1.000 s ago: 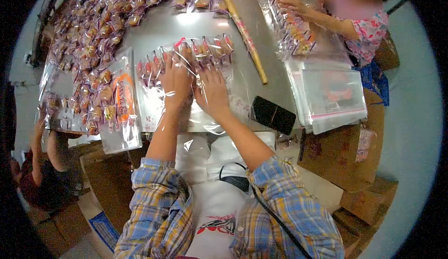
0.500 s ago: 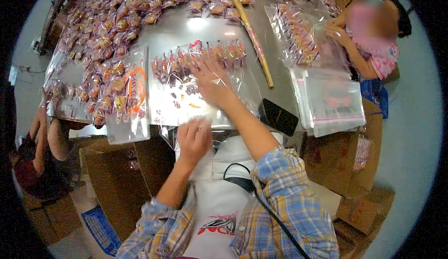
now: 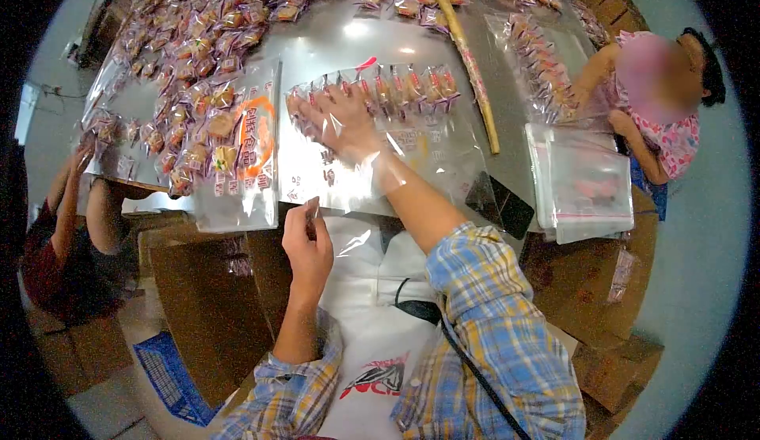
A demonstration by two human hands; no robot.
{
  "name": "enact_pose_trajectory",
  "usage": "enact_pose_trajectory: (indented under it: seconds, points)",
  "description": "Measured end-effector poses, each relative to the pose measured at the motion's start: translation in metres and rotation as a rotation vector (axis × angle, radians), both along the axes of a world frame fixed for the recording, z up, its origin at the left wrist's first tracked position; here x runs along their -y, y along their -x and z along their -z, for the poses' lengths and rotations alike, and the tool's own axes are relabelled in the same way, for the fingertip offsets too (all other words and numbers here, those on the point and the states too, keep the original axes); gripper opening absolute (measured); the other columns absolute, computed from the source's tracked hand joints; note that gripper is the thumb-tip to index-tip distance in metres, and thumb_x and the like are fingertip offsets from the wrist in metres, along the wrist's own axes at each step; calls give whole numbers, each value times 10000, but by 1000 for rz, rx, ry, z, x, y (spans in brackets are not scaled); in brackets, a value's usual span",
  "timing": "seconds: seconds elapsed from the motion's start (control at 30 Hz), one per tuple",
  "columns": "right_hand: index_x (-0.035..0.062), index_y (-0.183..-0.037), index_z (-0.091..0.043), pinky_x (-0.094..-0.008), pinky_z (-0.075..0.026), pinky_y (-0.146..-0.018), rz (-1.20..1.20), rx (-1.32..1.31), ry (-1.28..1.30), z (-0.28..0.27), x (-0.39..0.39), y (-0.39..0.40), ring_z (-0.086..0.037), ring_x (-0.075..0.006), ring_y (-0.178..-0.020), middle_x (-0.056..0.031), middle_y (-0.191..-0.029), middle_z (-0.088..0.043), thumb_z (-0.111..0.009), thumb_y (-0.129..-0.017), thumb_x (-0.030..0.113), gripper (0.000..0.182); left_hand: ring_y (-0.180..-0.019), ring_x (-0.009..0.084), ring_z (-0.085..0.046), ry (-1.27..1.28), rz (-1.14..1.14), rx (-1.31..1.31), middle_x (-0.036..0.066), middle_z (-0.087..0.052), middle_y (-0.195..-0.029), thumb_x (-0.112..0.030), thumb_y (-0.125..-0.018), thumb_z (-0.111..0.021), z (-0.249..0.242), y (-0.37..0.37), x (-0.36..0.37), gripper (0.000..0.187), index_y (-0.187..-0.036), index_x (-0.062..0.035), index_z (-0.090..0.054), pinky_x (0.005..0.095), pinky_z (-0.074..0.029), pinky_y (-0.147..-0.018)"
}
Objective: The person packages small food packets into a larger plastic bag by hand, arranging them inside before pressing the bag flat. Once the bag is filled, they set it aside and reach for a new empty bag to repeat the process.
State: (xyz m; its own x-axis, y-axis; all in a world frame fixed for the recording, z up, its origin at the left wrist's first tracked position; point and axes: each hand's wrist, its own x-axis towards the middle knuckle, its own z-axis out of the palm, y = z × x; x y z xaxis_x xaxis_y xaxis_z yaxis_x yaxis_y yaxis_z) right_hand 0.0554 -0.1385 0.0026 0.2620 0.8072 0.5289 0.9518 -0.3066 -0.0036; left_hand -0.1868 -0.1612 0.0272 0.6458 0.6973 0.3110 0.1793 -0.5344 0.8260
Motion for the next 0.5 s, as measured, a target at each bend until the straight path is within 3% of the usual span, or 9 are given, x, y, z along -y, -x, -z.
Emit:
enact_pose_trajectory:
  seconds: [0.1, 0.2, 0.23, 0.33, 0.37, 0.5]
  points:
    - [268, -1428, -613, -536, -413, -1050, -8, 69, -74, -1, 3, 6, -547, -279, -1132, -56, -1146, -628, -703, -878, 327, 560, -692, 214, -573, -49, 48, -35, 129, -596, -926, 81, -953, -607, -1, 8, 0, 246, -1186, 37, -671, 314, -470, -588]
    - [262, -1401, -640, -538, -394, -1066, 26, 179, -116, 14, -4, 4, -556, -297, -1132, -62, -1140, -640, -682, -899, 298, 505, -684, 199, -575, -13, 66, -50, 129, -602, -942, 98, -937, -606, 3, 9, -4, 264, -1186, 37, -674, 303, -462, -573]
    - [248, -1365, -664, -562, -380, -1076, 33, 180, -95, 16, -5, 3, -570, -287, -1238, -71, -1251, -662, -655, -917, 267, 448, -688, 189, -577, 18, 68, -65, 127, -607, -950, 96, -941, -608, 5, 9, -4, 254, -1179, 39, -675, 296, -459, -573]
    - [246, -1355, -665, -602, -370, -1083, 1, 142, -98, 27, -6, 5, -552, -258, -1357, -51, -1377, -655, -627, -932, 250, 424, -705, 162, -584, 73, 61, 58, 120, -623, -975, 90, -950, -612, 7, 10, -5, 225, -1159, 40, -680, 278, -461, -582]
    - [270, -1351, -670, -678, -359, -1068, -17, 15, -172, 31, -11, 5, -583, -215, -1329, 27, -1414, -652, -574, -949, 182, 423, -720, 152, -590, 25, 51, 37, 115, -640, -976, 89, -952, -616, 5, 11, -8, 216, -1152, 39, -681, 270, -477, -603]
    - [312, -1310, -692, -688, -296, -1099, -31, -124, -151, 36, -11, 7, -548, -217, -1374, 37, -1441, -648, -580, -938, 173, 413, -722, 135, -591, 30, 35, 52, 106, -665, -946, 94, -945, -635, 7, 11, -13, 211, -1140, 31, -686, 266, -489, -621]
